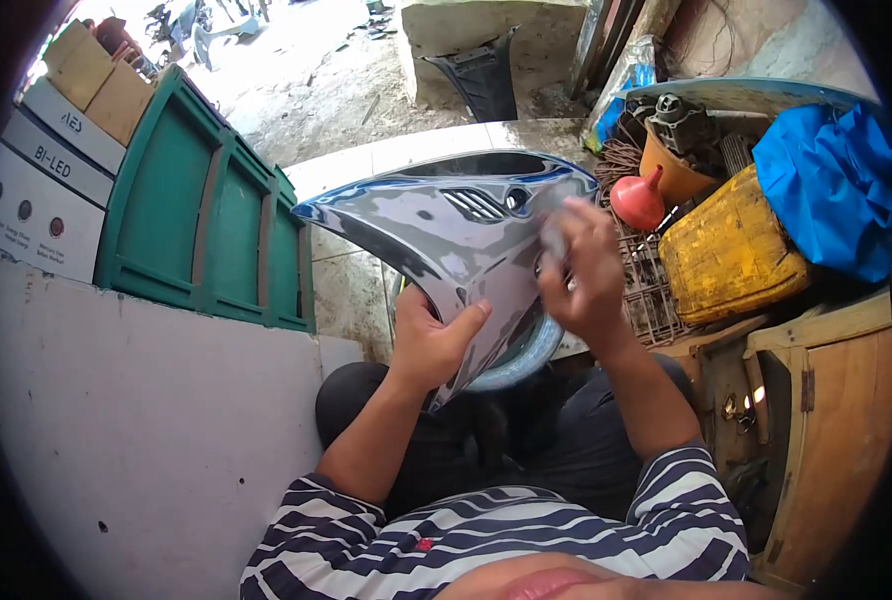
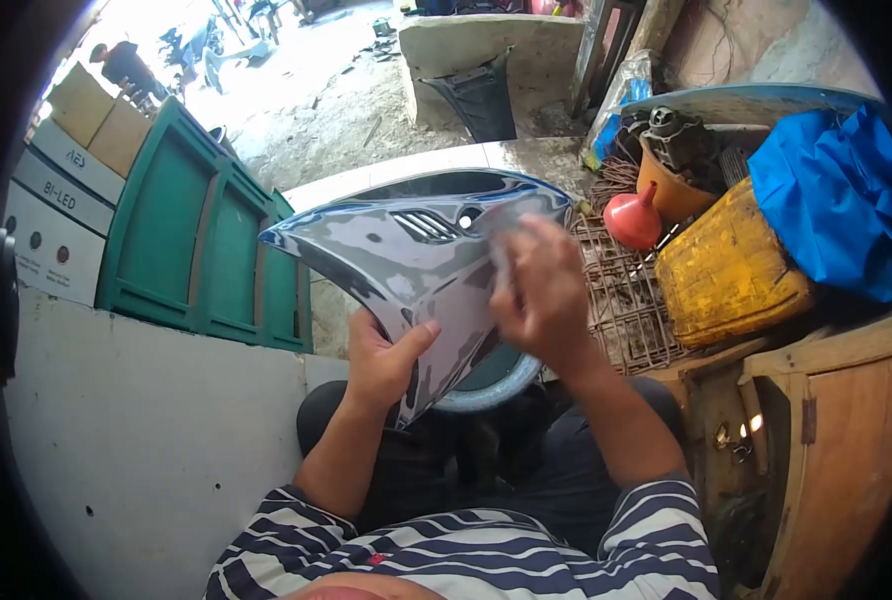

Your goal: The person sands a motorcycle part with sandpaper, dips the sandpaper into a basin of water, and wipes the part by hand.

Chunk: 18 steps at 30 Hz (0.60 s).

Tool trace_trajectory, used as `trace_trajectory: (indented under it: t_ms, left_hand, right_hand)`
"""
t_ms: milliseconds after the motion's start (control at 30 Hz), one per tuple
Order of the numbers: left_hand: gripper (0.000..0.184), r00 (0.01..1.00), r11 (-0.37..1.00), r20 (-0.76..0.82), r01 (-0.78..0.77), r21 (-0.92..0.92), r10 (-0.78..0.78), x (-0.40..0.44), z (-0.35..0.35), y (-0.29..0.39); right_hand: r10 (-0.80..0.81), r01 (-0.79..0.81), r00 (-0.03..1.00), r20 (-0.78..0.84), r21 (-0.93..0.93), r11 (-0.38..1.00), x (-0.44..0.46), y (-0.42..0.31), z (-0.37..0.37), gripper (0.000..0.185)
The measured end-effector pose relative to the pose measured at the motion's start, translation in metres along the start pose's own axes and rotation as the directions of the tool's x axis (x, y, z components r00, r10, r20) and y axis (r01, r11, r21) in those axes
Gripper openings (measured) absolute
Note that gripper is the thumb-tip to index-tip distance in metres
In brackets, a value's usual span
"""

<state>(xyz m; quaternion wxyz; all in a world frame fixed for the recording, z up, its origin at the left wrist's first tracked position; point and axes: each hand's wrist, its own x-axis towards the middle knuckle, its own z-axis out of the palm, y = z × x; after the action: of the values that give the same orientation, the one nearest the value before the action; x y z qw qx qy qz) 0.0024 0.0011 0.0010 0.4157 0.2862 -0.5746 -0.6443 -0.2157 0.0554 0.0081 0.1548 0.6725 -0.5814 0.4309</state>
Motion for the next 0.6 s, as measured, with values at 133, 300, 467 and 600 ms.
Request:
trace_trajectory:
  t_ms: [133,300,467,600]
  left_hand:
    - [0.035,1.0,0.998,0.009,-0.013,-0.058,0.014,0.004,0.002,0.001]
    - [0.035,1.0,1.0,0.004,-0.014,-0.009,0.015,0.0,0.001,0.001]
    - [0.035,1.0,1.0,-0.015,-0.024,-0.019,0.023,0.003,0.002,0.004]
    - [0.035,0.999,0.999,-0.04,0.0,-0.037,-0.001,0.002,0.001,0.004]
  right_hand:
    - [-0.145,0.137,0.985,0.091,0.09,0.987,0.001,-0.016,-0.005,0.032]
    - [0.153,-0.154,0.988,-0.02,-0.059,0.986,0.008,0.02,-0.008,0.028]
    - [-0.12,0.107,0.987,0.107,0.124,0.987,0.0,-0.023,-0.001,0.02]
    - [-0.07,0.068,0.995,0.066,0.029,0.997,0.003,0.0,-0.001,0.028]
